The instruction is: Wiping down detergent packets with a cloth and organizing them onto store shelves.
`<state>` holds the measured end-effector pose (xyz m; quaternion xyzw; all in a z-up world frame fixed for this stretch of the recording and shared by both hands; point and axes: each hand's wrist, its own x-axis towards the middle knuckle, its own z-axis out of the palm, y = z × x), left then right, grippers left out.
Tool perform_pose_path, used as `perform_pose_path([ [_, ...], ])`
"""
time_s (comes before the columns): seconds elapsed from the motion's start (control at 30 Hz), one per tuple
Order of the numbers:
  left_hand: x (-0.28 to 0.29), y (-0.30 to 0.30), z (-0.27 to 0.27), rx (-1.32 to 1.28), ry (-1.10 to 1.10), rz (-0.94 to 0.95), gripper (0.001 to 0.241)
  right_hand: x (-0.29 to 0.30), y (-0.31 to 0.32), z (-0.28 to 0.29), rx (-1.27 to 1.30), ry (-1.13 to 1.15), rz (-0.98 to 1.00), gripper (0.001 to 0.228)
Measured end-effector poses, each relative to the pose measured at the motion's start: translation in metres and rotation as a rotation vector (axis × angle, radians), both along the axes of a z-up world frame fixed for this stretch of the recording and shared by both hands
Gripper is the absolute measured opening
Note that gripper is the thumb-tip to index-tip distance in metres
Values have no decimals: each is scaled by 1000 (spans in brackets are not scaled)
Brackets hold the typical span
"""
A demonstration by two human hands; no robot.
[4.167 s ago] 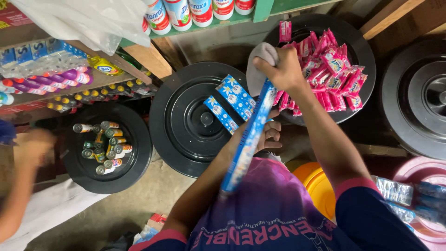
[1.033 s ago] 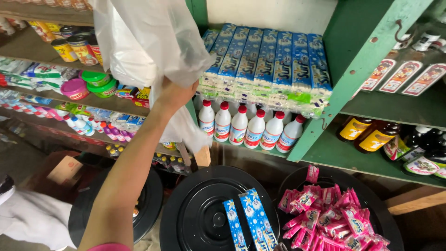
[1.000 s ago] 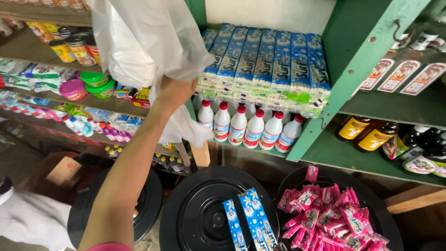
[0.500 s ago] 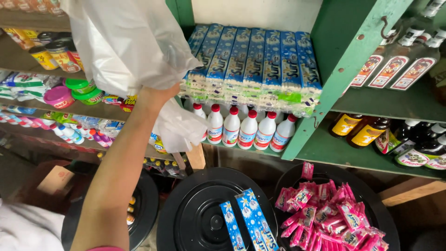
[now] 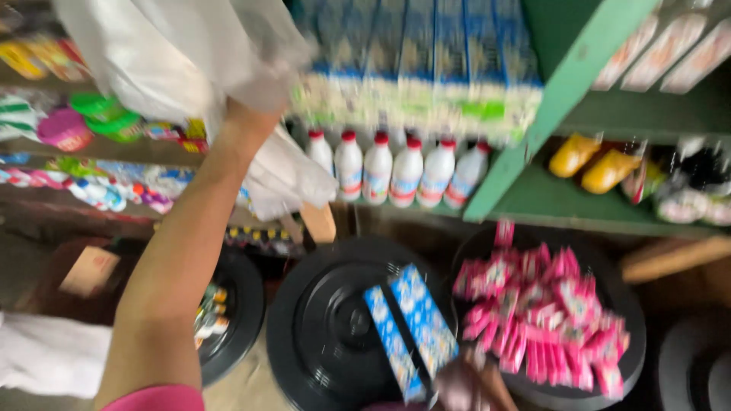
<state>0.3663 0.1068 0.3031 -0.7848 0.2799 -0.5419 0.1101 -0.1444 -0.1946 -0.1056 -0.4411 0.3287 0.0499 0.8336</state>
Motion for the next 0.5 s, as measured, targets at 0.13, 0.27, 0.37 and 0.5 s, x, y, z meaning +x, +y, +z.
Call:
perform_pose_path([
  [0.13, -58, -10, -17, 85, 110, -77, 46, 14, 0, 41, -30, -137, -3, 68],
  [0.27, -171, -39, -65, 85, 260, -425, 34, -46, -29, -77, 147, -212, -202, 30],
  [0.37, -213, -59, -184, -75, 380, -858, 40, -80, -31, -104, 182, -153, -453, 56],
  [0.5, -268, -46, -424, -587, 1175, -482, 25, -163, -44, -179, 318, -199, -599, 63],
])
